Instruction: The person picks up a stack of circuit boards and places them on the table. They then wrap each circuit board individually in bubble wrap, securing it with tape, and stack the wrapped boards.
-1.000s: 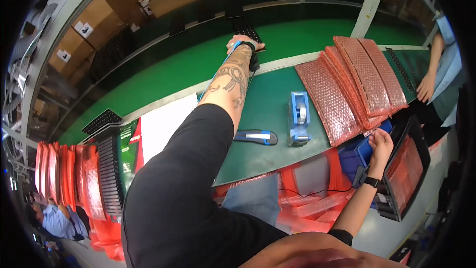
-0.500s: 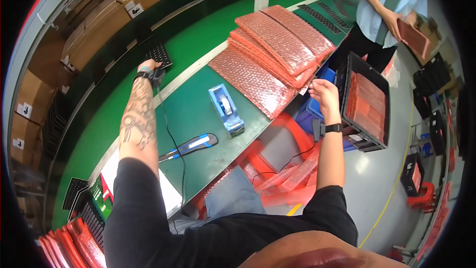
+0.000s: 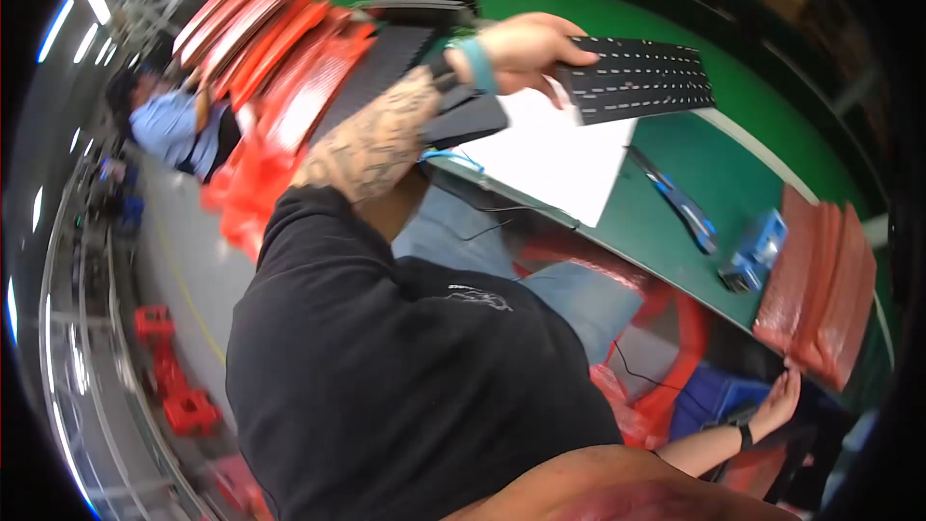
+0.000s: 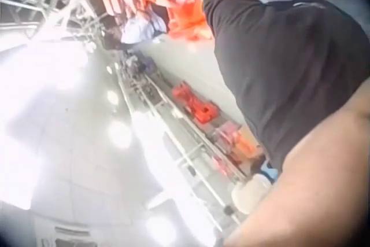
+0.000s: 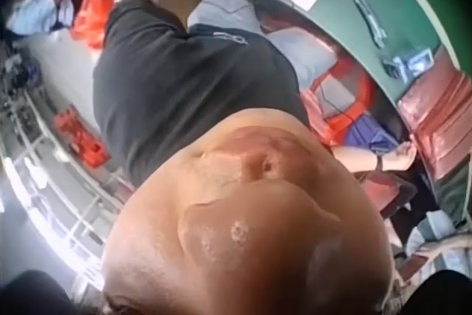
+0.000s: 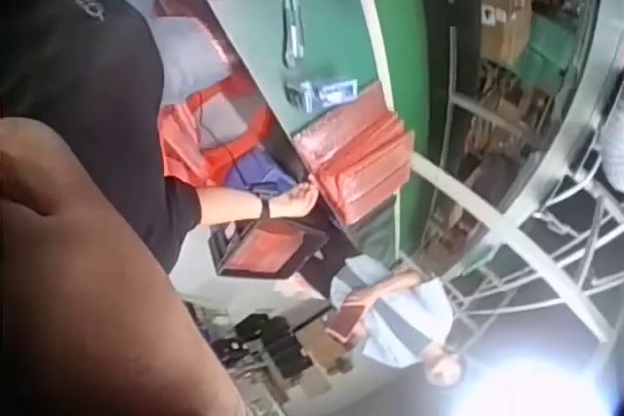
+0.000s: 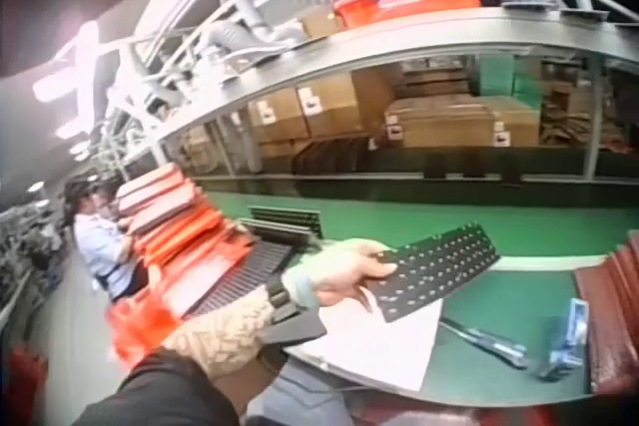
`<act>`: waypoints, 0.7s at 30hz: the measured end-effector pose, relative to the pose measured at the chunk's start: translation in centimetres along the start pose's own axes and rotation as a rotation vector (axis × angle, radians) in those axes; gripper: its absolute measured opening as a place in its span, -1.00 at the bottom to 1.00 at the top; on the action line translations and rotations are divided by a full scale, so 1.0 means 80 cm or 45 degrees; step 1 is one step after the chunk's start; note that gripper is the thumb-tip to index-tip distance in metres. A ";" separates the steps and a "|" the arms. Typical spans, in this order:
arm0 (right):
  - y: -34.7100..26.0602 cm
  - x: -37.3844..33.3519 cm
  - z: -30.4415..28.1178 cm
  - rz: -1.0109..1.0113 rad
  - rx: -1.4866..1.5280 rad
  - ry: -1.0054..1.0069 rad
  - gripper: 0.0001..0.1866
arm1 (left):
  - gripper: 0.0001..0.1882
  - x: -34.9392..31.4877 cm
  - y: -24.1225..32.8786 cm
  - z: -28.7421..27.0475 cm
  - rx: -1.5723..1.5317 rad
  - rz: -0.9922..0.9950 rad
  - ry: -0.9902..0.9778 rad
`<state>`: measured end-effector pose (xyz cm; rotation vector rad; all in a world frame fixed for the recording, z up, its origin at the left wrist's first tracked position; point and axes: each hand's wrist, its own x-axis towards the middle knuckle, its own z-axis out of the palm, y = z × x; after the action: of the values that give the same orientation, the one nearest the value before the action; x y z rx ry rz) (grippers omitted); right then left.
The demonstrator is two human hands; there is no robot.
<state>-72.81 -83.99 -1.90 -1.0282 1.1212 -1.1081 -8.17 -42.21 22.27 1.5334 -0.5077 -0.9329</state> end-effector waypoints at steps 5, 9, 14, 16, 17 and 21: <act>0.012 0.034 0.013 0.036 -0.066 0.045 -0.61 | -0.62 -0.180 0.017 -0.223 1.017 0.265 0.424; 0.025 0.046 0.017 0.079 -0.101 0.089 -0.64 | -0.71 -0.201 0.020 -0.376 1.451 0.434 0.495; 0.037 0.083 -0.013 0.181 -0.025 0.092 -0.67 | -0.78 -0.164 -0.030 -0.492 1.474 0.405 0.654; 0.034 0.092 -0.026 0.284 -0.059 0.093 -0.70 | -0.79 -0.137 -0.039 -0.521 1.439 0.409 0.672; 0.031 0.093 -0.031 0.335 -0.079 0.091 -0.70 | -0.79 -0.128 -0.043 -0.530 1.360 0.424 0.674; 0.022 0.086 -0.047 0.393 -0.132 0.231 -0.70 | -0.78 -0.084 -0.062 -0.571 1.149 0.436 0.640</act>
<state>-75.74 -90.76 -5.18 -0.8102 1.4424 -0.9142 23.08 -8.16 17.82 2.2887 -0.8432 0.0130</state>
